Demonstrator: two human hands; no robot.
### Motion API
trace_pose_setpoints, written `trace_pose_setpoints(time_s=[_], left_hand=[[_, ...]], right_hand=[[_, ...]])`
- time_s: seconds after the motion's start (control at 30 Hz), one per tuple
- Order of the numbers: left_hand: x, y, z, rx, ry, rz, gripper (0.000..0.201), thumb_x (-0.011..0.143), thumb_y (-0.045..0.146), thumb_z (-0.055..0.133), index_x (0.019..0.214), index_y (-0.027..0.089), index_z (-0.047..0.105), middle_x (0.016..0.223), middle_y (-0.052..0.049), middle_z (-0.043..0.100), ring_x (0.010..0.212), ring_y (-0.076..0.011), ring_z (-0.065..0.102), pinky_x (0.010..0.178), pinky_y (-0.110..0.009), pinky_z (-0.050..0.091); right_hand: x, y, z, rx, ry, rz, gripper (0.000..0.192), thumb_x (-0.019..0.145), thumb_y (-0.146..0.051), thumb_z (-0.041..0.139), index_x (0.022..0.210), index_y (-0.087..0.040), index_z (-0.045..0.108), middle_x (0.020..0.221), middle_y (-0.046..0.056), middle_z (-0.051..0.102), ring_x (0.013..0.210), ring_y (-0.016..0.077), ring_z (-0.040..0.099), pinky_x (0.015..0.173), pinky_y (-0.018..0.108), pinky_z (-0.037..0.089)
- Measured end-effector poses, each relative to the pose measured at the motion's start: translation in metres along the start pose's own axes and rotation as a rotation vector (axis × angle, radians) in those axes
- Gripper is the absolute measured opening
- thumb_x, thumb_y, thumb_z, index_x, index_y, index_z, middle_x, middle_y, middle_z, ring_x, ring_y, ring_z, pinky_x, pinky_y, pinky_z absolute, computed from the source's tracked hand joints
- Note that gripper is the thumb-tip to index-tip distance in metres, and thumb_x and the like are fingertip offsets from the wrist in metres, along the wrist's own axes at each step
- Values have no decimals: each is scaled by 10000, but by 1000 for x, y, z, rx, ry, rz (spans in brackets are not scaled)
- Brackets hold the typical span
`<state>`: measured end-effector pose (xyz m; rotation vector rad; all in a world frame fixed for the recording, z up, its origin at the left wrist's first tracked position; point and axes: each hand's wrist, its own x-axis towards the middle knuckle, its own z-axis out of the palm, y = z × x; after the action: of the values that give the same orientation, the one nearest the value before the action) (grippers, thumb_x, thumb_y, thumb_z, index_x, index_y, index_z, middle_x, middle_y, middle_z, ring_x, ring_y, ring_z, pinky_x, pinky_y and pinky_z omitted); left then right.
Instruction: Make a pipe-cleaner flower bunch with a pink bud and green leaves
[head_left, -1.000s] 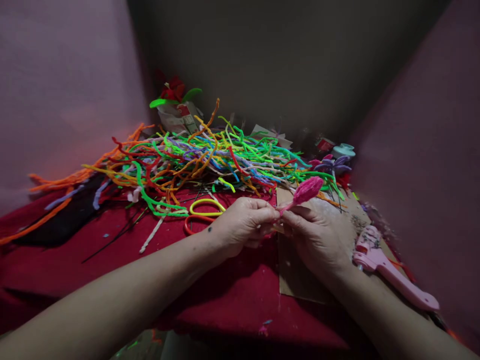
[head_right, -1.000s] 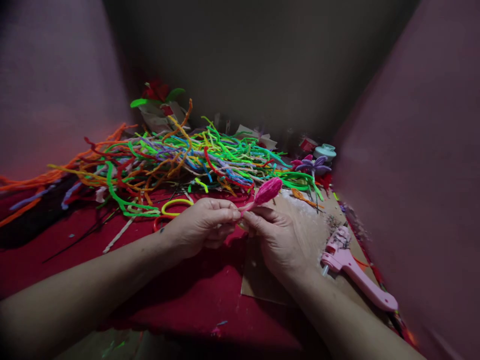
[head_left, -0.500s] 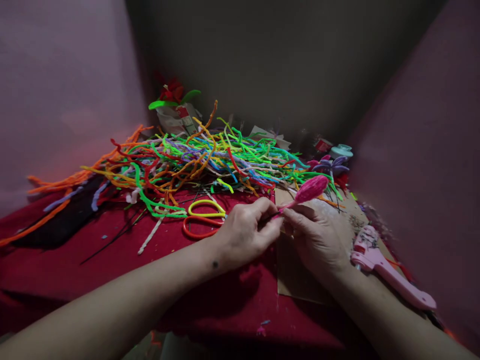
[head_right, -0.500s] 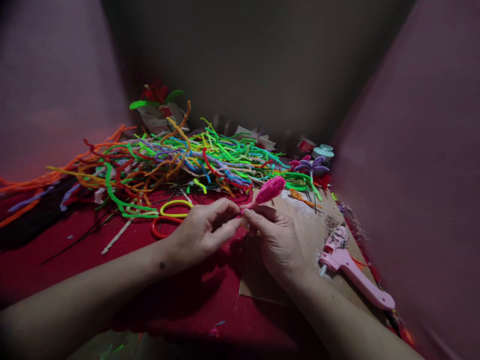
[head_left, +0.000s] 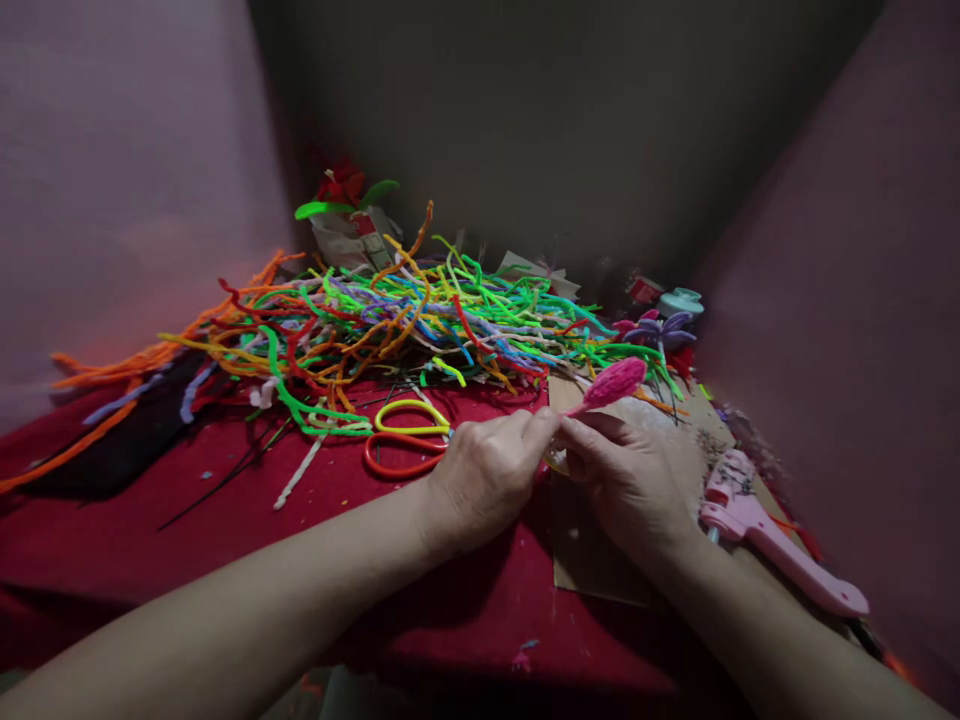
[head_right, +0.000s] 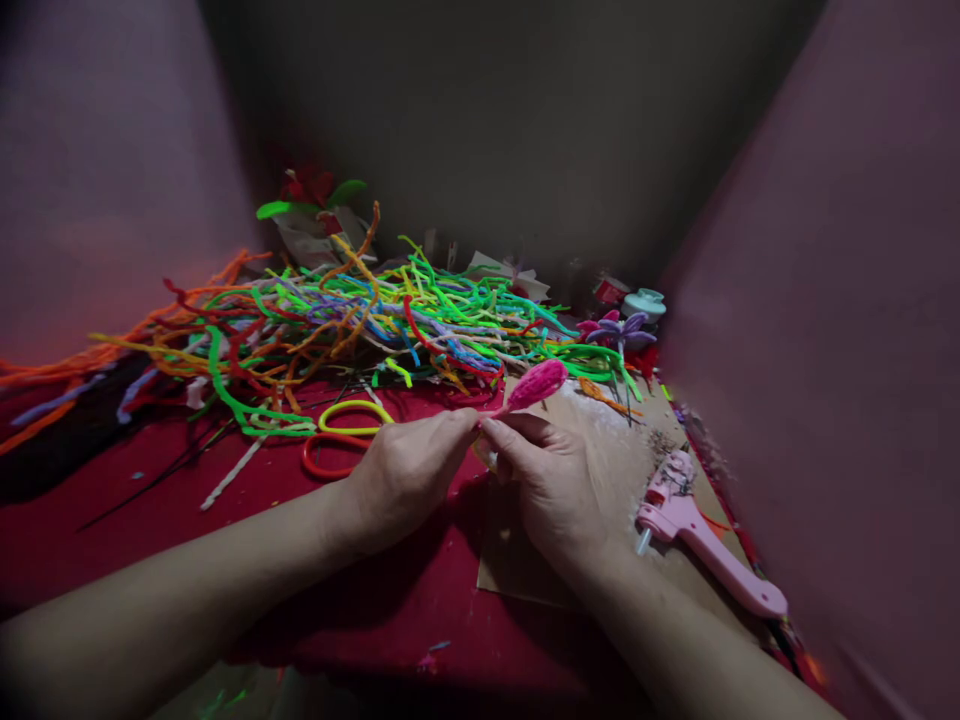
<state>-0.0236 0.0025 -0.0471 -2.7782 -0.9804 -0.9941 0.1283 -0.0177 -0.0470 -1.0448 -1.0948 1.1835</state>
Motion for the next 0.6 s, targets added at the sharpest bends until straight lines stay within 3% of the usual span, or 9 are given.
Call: trace_pose_setpoints(time_s=[0.2,0.37,0.5,0.6], left_hand=[[4,1,-6,-334,39,-103,152,901,173,374,928,137,519,743,-30,595,647,-106,575,591,-202,457],[6,1,-7,-493,16,-204,162,892,187,398,966,151,538,753,-27,615,664,-111,585,616,-208,443],[8,2,-10,-567,-16,-283,159,879,197,411,932,151,554,731,-15,593,646,-102,547,605,-206,415],[12,3,-16,-779,-75,-409,139,861,228,443,821,153,553,615,31,498,523,-65,439,491,-174,346]], right_hand=[[1,-2,0,93,-157,43,120,771,-275,615,728,-206,703,618,-13,572,545,107,432,504,244,331],[3,1,-2,51,-155,73,119,760,-290,632,810,-232,722,520,-28,529,537,125,440,543,263,357],[4,3,-2,64,-165,39,125,767,-267,634,846,-258,730,655,-23,621,602,114,481,602,251,386],[4,2,-2,47,-163,10,134,762,-251,644,861,-271,732,813,-9,679,761,141,558,733,275,420]])
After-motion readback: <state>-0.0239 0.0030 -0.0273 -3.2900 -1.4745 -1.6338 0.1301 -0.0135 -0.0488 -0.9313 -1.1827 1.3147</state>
